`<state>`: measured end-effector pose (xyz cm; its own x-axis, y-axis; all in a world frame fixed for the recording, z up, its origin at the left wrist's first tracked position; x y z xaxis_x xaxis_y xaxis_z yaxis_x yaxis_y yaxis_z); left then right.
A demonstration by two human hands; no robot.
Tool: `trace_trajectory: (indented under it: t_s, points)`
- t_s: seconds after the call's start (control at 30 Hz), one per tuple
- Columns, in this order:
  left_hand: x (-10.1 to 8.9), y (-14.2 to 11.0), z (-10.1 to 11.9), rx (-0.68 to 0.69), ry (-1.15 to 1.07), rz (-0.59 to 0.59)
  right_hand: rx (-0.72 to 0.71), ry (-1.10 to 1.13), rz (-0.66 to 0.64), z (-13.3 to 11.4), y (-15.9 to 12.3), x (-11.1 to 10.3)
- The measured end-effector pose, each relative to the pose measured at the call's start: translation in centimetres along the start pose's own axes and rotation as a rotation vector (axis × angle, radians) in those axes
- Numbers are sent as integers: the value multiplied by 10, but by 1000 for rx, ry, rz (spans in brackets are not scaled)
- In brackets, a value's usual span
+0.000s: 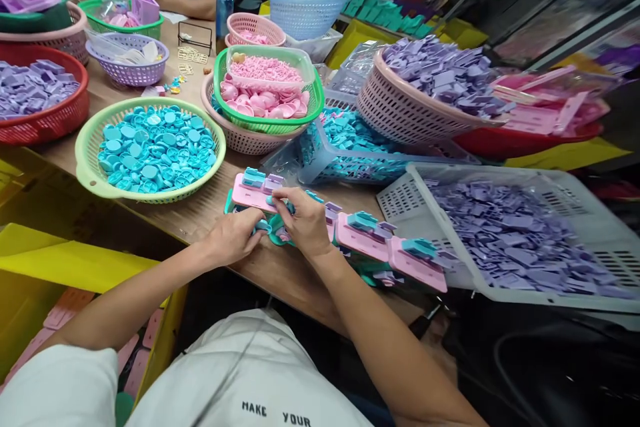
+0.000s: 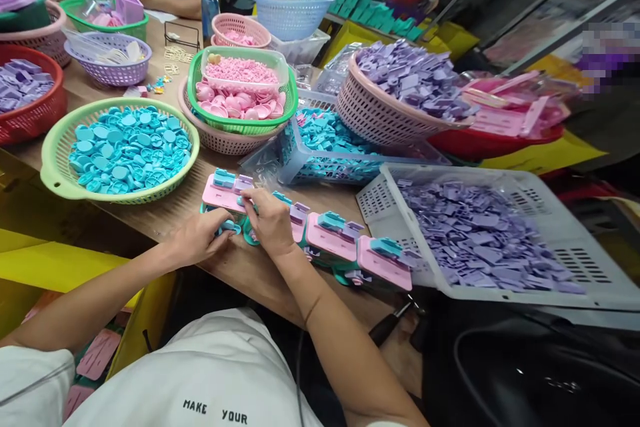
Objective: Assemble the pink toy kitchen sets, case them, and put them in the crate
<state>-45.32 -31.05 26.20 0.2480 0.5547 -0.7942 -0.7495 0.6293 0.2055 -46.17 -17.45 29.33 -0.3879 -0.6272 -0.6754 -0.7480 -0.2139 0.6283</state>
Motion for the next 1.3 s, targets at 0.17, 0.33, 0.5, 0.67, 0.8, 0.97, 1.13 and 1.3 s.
trace_trajectory:
  t_s: [0.17,0.33,0.5,0.67,0.8,0.97,1.13,1.3]
  points:
    - [0,-4,-7,3,-55,0,162,76,77,-3,1,1]
    - [-3,-5,-8,-3,-212,41,379,97,178,-2,-6,-2]
    - [-4,-4,-14,-62,-449,64,482,147,209,0,-7,-1]
    - [-4,-4,-14,-69,-507,61,541,160,236,3,-5,-2]
    - [-6,-4,-14,-82,-498,60,482,71,143,-1,-6,-3]
    - [-7,-3,-14,-125,-530,63,317,-131,-9,-6,-4,1]
    - [-6,0,-16,-265,-729,147,279,-188,-94,-3,4,6]
    - [6,-2,-13,-421,-1182,189,316,236,91,-13,-9,-17]
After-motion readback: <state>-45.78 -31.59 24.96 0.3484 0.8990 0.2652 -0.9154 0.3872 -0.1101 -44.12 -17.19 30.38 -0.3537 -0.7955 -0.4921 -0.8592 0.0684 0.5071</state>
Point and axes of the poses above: each hand's wrist, its own y-axis towards the middle knuckle, its own x-axis out of the palm, z = x × y, the point moved 7 cm from there along y, towards the middle knuckle, and after that the axes turned 1 degree about x, right-handed, at the moved point
